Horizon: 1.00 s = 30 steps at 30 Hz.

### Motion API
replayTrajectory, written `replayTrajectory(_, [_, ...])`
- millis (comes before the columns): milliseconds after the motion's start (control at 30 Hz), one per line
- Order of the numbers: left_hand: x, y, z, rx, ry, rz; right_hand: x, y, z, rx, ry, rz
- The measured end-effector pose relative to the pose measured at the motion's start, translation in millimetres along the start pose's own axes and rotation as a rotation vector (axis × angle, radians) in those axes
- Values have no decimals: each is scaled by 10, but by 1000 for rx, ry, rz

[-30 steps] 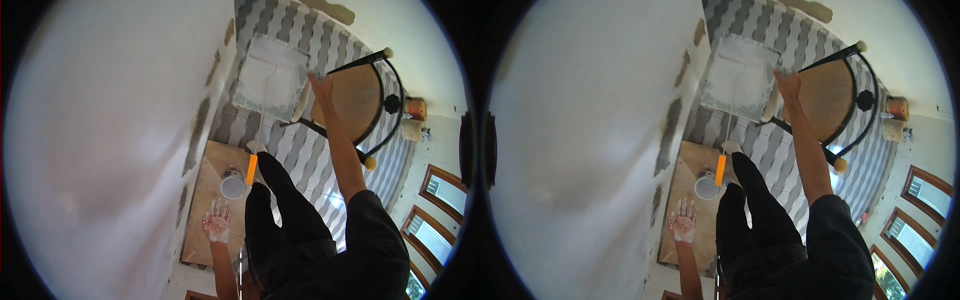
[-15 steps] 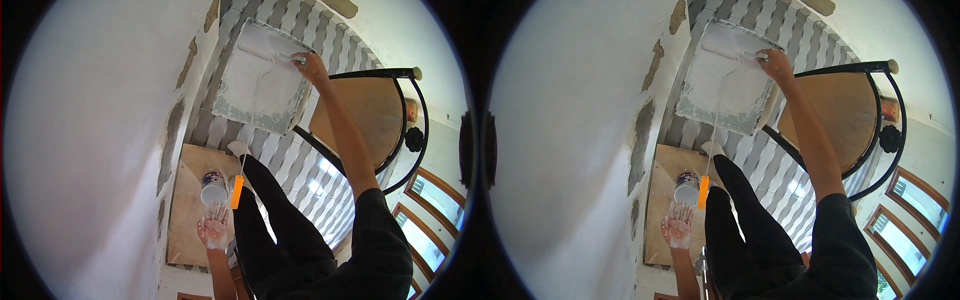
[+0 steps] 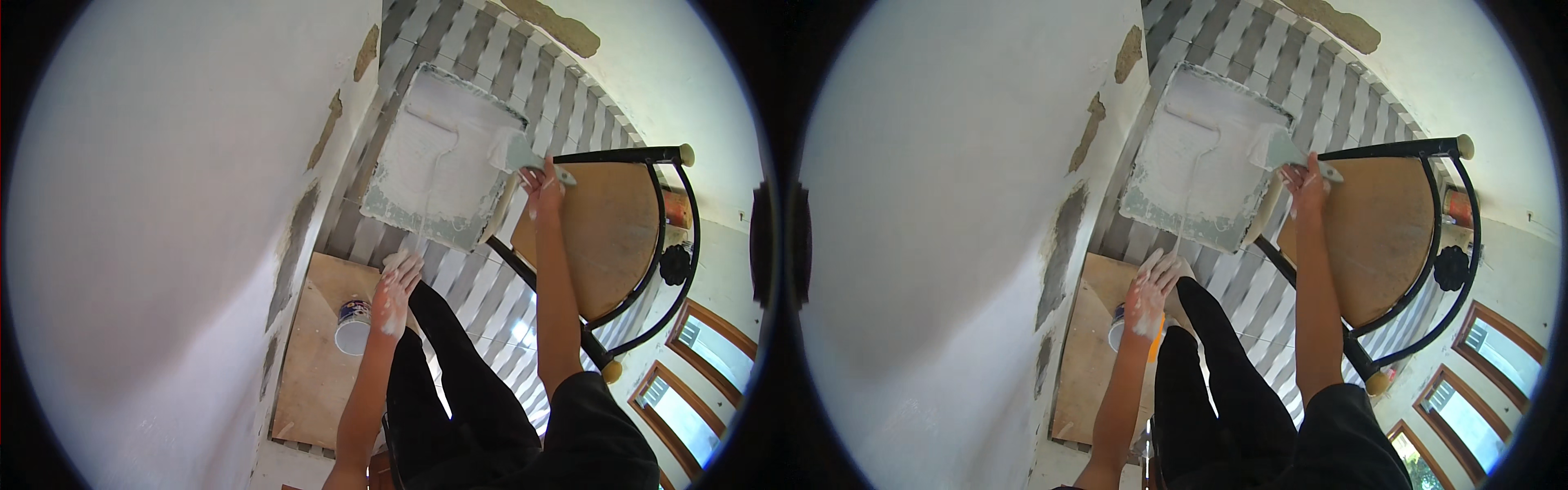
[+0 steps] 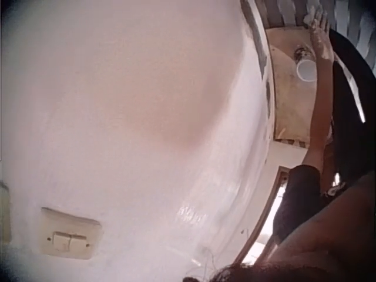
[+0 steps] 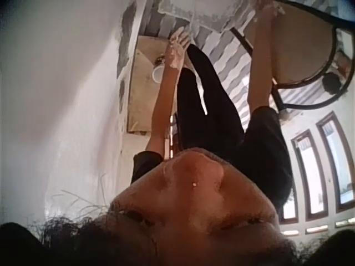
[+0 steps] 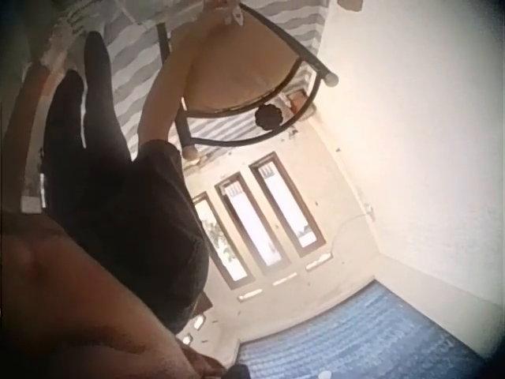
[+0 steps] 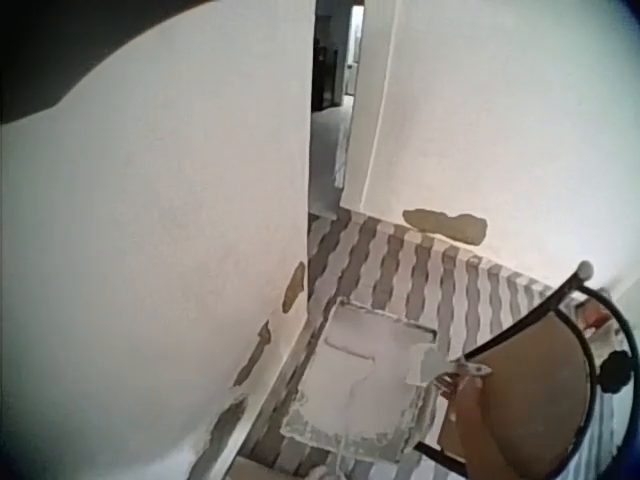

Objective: Applying plaster or putty to a wall using a putty knife and a paint roller.

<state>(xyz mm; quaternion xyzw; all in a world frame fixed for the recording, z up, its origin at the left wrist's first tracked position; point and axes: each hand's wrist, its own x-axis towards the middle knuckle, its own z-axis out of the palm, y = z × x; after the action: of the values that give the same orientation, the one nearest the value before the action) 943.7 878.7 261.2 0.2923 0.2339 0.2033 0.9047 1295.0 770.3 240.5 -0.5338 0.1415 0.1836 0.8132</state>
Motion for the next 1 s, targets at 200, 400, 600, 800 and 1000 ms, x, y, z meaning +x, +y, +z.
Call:
replayTrajectory(200, [652, 25, 127, -76, -41, 34, -388, 175, 126, 200, -39, 12])
replayTrajectory(400, [1422, 232, 482, -150, -111, 67, -722, 134, 183, 392, -44, 86])
replayTrajectory(600, [1964, 350, 1274, -366, -313, -9, -1165, -98, 148, 452, -147, 110])
replayTrajectory(800, [1516, 736, 1975, -464, -612, 28, -1952, -783, 446, 507, -226, 85])
replayTrajectory(1000, [625, 1177, 2697, -537, -589, -37, -2800, -1736, 534, 496, -383, 72])
